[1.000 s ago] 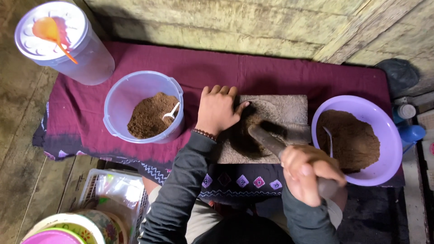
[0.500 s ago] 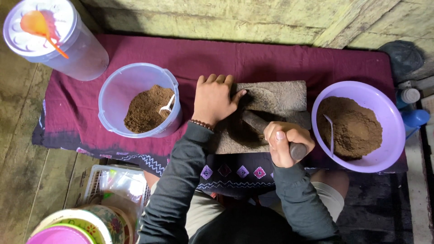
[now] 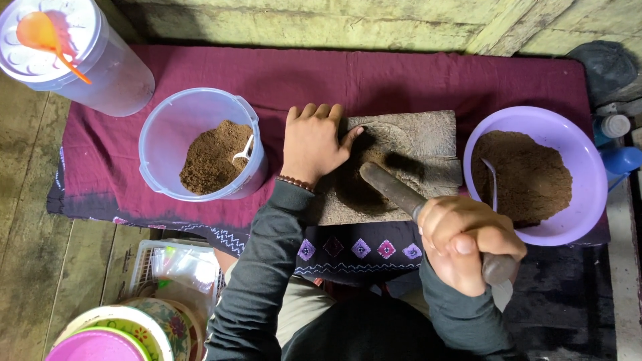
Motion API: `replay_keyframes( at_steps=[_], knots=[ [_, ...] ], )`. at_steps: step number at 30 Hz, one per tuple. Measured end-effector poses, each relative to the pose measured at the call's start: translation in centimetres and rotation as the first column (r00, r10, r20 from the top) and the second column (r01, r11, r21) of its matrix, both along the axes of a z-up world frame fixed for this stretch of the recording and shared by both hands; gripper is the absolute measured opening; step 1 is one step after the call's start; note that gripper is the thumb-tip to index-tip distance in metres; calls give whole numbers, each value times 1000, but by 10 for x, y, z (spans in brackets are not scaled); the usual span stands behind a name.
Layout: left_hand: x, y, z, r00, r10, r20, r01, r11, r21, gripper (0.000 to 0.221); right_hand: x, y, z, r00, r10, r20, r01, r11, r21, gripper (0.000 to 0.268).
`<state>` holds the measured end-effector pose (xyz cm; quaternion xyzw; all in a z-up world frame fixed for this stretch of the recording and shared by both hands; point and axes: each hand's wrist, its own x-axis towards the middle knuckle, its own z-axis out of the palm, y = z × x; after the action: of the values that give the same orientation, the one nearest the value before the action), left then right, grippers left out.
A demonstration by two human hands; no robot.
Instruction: The person grinds brown beans on a stone mortar using a stone pestle and then scoops the ground material with a spoon.
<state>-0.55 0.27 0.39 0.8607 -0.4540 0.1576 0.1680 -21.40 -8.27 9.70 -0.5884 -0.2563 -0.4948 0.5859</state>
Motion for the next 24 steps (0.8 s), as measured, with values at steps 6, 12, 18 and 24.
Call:
replay_keyframes(
  at_steps=[6,12,18,24],
  knots=[
    [2,0,1,1000,-6,-2,6,1000,20,49,47,-7,-65,999,39,-7,-39,999,-3,45],
    [0,1,1,1000,-4,-24,5,999,40,50,34,-8,-57,996,45,-73,-43,999,25,44],
    [2,0,0,1000,-3,-12,3,999,49,52,42,-31,-67,985,-40,-167,50,997,58,45],
    [14,-6,-4,999,-4,-50,9,994,105,55,61,-89,-48,769,-472,-431,355,876,-326,28]
  ],
)
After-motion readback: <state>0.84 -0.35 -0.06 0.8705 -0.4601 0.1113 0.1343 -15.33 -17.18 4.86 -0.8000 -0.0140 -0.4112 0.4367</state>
